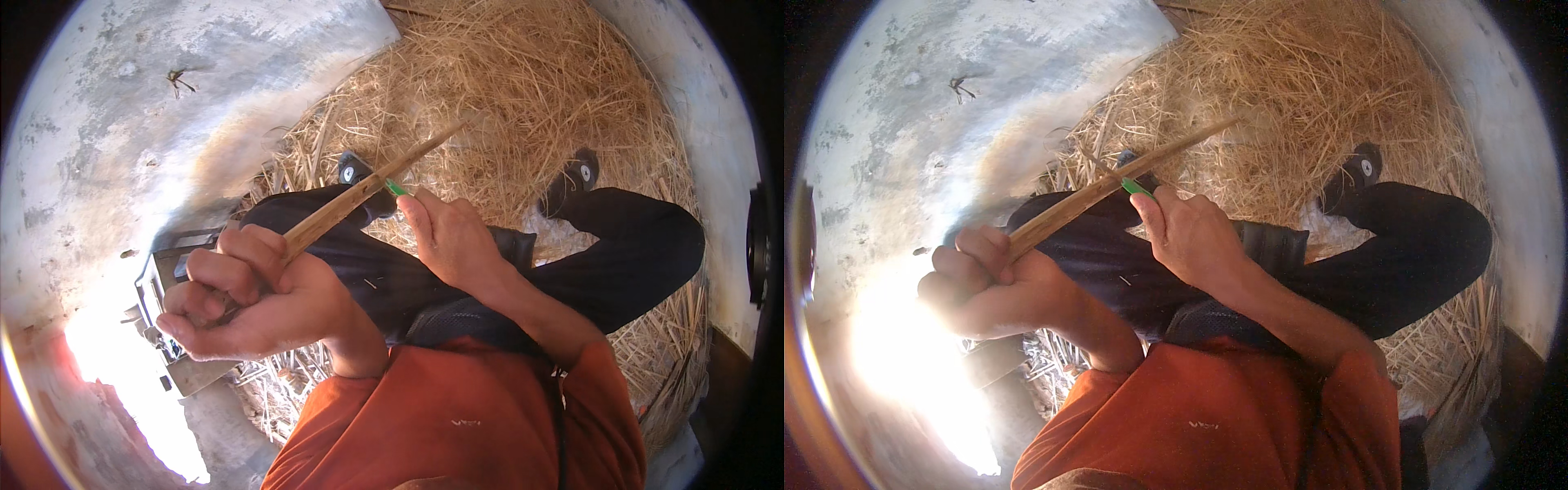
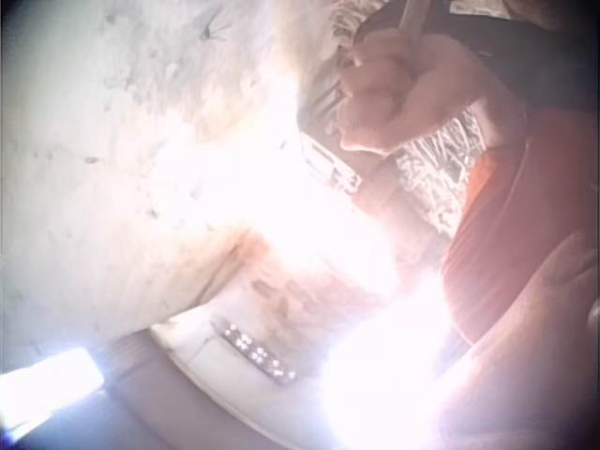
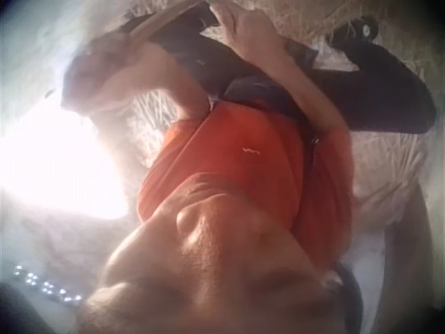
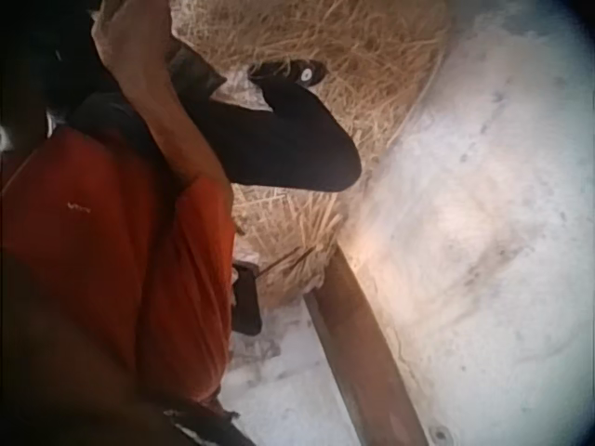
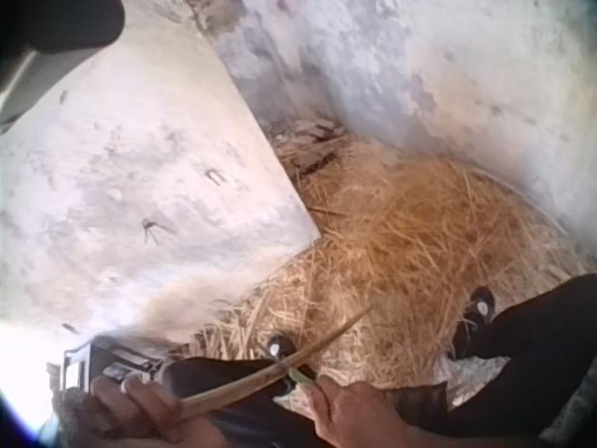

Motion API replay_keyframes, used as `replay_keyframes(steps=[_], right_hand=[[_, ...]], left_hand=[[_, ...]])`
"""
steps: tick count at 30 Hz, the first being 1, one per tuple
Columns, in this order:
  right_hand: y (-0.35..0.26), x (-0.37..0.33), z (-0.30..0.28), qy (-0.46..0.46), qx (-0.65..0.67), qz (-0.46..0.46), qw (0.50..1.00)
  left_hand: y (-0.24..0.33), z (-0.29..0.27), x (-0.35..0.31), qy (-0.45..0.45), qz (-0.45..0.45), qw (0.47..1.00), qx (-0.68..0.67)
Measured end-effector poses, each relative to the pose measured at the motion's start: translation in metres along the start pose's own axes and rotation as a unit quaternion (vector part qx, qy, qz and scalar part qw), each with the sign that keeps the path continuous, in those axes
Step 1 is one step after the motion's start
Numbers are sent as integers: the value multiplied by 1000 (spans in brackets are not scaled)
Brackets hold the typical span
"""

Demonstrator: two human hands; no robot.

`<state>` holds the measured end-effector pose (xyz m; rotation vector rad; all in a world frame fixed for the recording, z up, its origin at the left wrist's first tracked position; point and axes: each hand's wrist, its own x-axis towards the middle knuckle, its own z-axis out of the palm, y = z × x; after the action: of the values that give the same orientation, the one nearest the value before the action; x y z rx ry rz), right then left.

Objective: The person strips the bark from a long wooden stick using a green-handled utility knife. They hold the stick with their left hand and use their right hand to shave the wood along its length.

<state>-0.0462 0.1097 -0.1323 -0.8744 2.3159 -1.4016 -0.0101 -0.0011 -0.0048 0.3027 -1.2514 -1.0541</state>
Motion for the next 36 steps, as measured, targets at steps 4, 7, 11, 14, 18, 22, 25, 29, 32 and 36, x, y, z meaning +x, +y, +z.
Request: replay_keyframes(steps=[4,7,11,14,18,22,25,29,32,36], right_hand=[[32,6,4,-39,-79,69,994],[34,7,-4,-60,-122,74,988],[66,18,8,-29,-204,-46,977],[195,0,1,-96,-311,69,943],[159,21,-7,-51,-205,216,953],[108,35,-23,-6,-99,161,982],[92,29,-16,-19,-63,94,993],[100,39,0,-40,-23,96,994],[136,59,13,-25,-42,103,993],[154,63,19,22,-108,64,992]], left_hand=[[0,-6,2,-13,1,1000,-3],[-3,-15,7,-12,-9,1000,-19],[-4,-14,19,-6,-25,998,-62],[-7,-6,19,5,2,1000,-13],[-9,-14,17,18,-35,998,-57],[-10,-10,20,-19,-24,998,-53],[-12,-11,22,-21,-19,999,-43],[-8,-3,19,-23,-39,997,-68],[-8,-3,20,-60,-59,988,-132],[-19,-12,32,-59,-16,998,-33]])
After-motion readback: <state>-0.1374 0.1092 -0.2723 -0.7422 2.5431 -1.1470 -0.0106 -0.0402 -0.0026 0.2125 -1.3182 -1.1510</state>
